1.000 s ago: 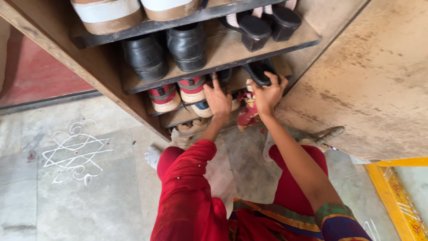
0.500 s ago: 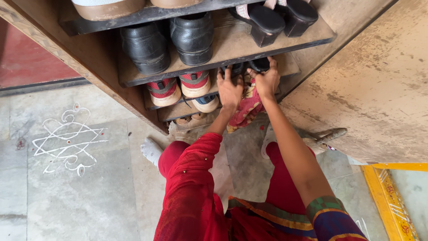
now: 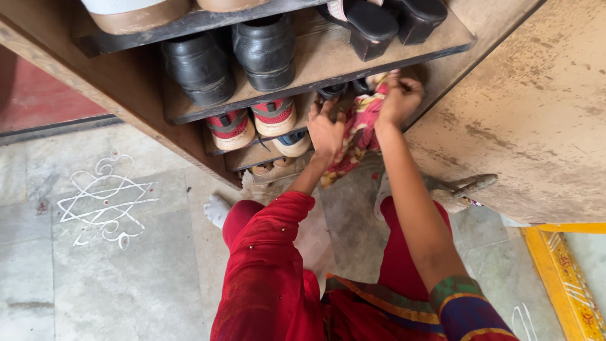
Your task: The person cleans a black shoe using a cloth, wiping the upper and sole surfaces. The person then places the shoe back on the shelf and picks up a pair of orange and black sneakers.
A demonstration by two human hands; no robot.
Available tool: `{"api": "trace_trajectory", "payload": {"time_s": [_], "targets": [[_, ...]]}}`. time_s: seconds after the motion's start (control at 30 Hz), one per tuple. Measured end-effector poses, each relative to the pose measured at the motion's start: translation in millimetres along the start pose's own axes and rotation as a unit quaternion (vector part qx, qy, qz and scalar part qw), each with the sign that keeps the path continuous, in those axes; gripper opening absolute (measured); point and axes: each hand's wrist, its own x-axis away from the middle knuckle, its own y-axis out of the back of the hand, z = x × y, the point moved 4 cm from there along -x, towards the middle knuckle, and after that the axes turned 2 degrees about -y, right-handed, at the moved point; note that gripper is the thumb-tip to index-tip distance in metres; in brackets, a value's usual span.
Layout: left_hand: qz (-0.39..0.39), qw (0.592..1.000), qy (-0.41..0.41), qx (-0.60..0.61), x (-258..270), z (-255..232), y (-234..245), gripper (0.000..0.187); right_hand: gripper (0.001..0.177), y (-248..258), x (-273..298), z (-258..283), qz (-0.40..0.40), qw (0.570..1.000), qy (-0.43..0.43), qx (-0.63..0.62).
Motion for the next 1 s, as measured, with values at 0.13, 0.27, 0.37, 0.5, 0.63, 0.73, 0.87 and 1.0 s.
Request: {"api": "trace_trajectory", "payload": {"time_s": [0.13,0.27,0.37,0.5,0.63,0.73,0.87,1.0], "targets": [[0.037,0.999,0.033,0.007,4,7,15,0.045,0.03,-6,-8,-8,-0.04,0.999,0.031,-0.001],[0.027,1.0,0.005,0.008,1,9,30,0.051,0.013,-34,26,-7,0.036,0.987,0.137,0.08],[0.044,0.999,-0.014,0.006,0,6,33,0.055,0.024,-57,52,-4,0.075,0.94,0.27,0.195],[0.085,0.995,-0.05,-0.013,-2,1,28,0.069,0.023,-92,45,-12,0.136,0.884,0.38,0.236],[0.094,0.994,-0.05,-0.012,2,3,20,0.078,0.013,-110,32,-40,0.231,0.808,0.358,0.406],[0.108,0.993,-0.044,-0.013,0,4,17,0.076,0.02,-108,40,-40,0.245,0.813,0.335,0.408],[0.1,0.994,0.001,0.033,1,2,19,0.078,0.021,-108,63,-15,0.336,0.749,0.33,0.466],[0.104,0.993,0.024,0.048,0,0,21,0.08,0.026,-87,72,17,0.445,0.768,0.208,0.412]]}}
